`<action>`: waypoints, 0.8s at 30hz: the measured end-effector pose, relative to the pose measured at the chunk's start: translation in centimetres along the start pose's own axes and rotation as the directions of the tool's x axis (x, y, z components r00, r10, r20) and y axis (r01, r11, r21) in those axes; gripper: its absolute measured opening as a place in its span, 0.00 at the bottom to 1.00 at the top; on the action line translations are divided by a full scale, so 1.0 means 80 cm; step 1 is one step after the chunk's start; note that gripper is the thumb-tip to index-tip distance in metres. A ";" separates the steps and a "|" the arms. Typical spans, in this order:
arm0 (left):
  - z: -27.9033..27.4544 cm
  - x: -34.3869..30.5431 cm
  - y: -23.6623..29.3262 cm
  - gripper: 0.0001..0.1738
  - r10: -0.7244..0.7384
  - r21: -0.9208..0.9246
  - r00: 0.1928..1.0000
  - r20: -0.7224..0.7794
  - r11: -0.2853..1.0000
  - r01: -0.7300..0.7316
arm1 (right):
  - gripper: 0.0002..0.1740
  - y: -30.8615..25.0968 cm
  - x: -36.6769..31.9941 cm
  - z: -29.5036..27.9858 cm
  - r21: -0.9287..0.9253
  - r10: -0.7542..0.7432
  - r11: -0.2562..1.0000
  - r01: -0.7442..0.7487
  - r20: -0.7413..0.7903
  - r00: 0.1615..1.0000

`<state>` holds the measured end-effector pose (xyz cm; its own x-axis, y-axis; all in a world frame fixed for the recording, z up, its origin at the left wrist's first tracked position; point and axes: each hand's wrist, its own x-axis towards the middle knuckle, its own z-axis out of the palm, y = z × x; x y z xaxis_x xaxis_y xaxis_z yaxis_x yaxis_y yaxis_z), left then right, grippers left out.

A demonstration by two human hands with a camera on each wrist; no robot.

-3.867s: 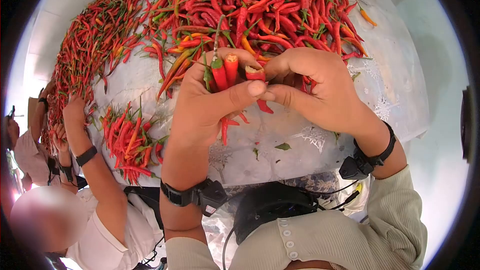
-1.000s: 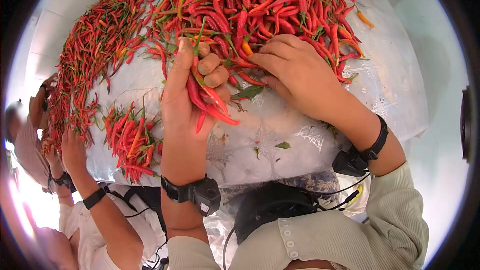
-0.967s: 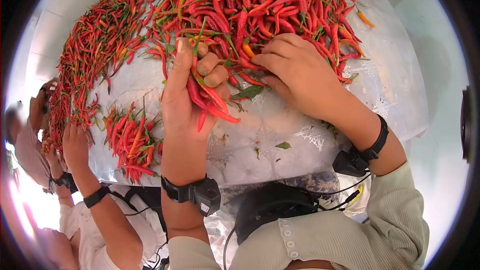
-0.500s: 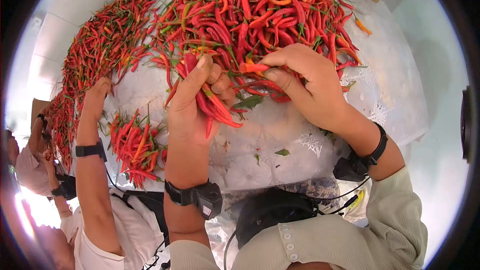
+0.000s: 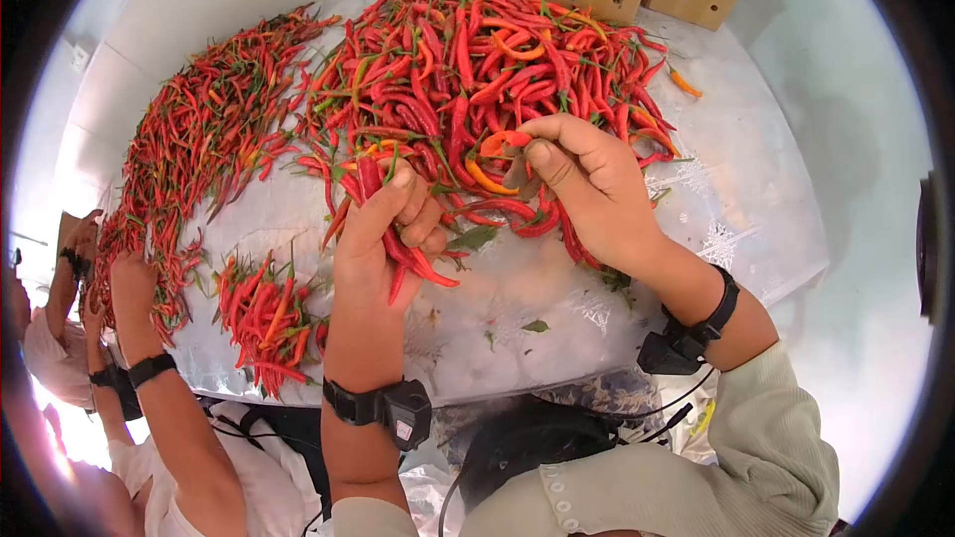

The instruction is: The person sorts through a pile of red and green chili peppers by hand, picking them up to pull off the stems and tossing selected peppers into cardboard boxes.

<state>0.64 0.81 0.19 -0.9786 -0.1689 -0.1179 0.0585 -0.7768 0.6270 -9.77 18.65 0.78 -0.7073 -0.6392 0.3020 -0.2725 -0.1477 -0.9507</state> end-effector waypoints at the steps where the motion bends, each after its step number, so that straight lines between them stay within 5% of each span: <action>1: 0.000 0.000 0.000 0.06 -0.004 -0.001 1.000 -0.007 1.000 0.004 | 0.12 -0.002 0.000 0.000 0.012 0.013 1.000 -0.013 -0.003 1.000; 5: -0.005 -0.002 -0.001 0.04 -0.026 -0.023 1.000 0.008 0.999 0.027 | 0.10 -0.001 0.000 -0.001 -0.030 0.021 0.999 -0.023 -0.065 0.998; 6: -0.005 0.001 0.001 0.03 -0.024 -0.031 0.999 0.041 0.999 0.025 | 0.10 -0.011 0.001 -0.003 -0.209 -0.078 0.977 0.050 -0.128 0.989; 7: -0.002 0.003 0.004 0.04 -0.017 -0.046 0.999 0.032 0.999 0.019 | 0.09 -0.019 0.003 -0.009 -0.085 -0.035 0.996 0.021 -0.172 0.985; 8: -0.001 -0.001 0.006 0.04 -0.017 -0.064 1.000 0.016 0.998 0.018 | 0.09 -0.019 0.007 -0.017 -0.094 -0.177 0.983 0.156 -0.276 0.945; 9: 0.000 -0.004 0.005 0.05 -0.016 -0.083 1.000 -0.008 0.996 0.015 | 0.09 -0.022 0.014 -0.025 -0.109 -0.308 0.951 0.288 -0.367 0.878; 11: 0.002 -0.004 0.006 0.06 0.023 -0.139 0.999 -0.039 0.990 -0.028 | 0.10 -0.079 0.026 -0.057 -0.446 -0.593 0.804 0.394 -0.551 0.587; 13: 0.001 -0.006 0.009 0.06 0.025 -0.155 0.996 -0.086 0.987 -0.038 | 0.11 -0.117 0.035 -0.074 -0.580 -0.751 0.659 0.478 -0.476 0.457; 15: 0.003 -0.006 0.012 0.07 0.018 -0.140 0.994 -0.108 0.990 -0.033 | 0.11 -0.155 0.063 -0.090 -0.722 -0.910 0.412 0.556 -0.356 0.213; 18: -0.003 -0.005 0.014 0.07 0.034 -0.193 0.996 -0.081 0.980 -0.049 | 0.07 -0.193 0.128 -0.118 -0.891 -0.967 0.224 0.396 -0.255 -0.027; 20: -0.001 -0.004 0.014 0.07 0.038 -0.173 0.988 -0.149 0.983 -0.064 | 0.11 -0.186 0.195 -0.150 -0.918 -0.975 0.216 0.333 -0.183 0.127; 22: -0.003 -0.005 0.013 0.07 0.028 -0.149 0.983 -0.184 0.987 -0.056 | 0.15 -0.148 0.239 -0.186 -0.974 -0.802 0.228 0.007 -0.184 0.569; 24: -0.007 -0.001 0.014 0.07 0.022 -0.140 0.983 -0.184 0.989 -0.048 | 0.15 -0.132 0.215 -0.168 -0.922 -0.711 0.372 0.104 -0.212 0.670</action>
<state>0.92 -0.38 0.48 -0.9242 -0.2944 -0.2434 0.1328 -0.8451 0.5179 -27.79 19.35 16.97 -0.4183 -0.1637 0.8935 -0.7763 0.5751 -0.2581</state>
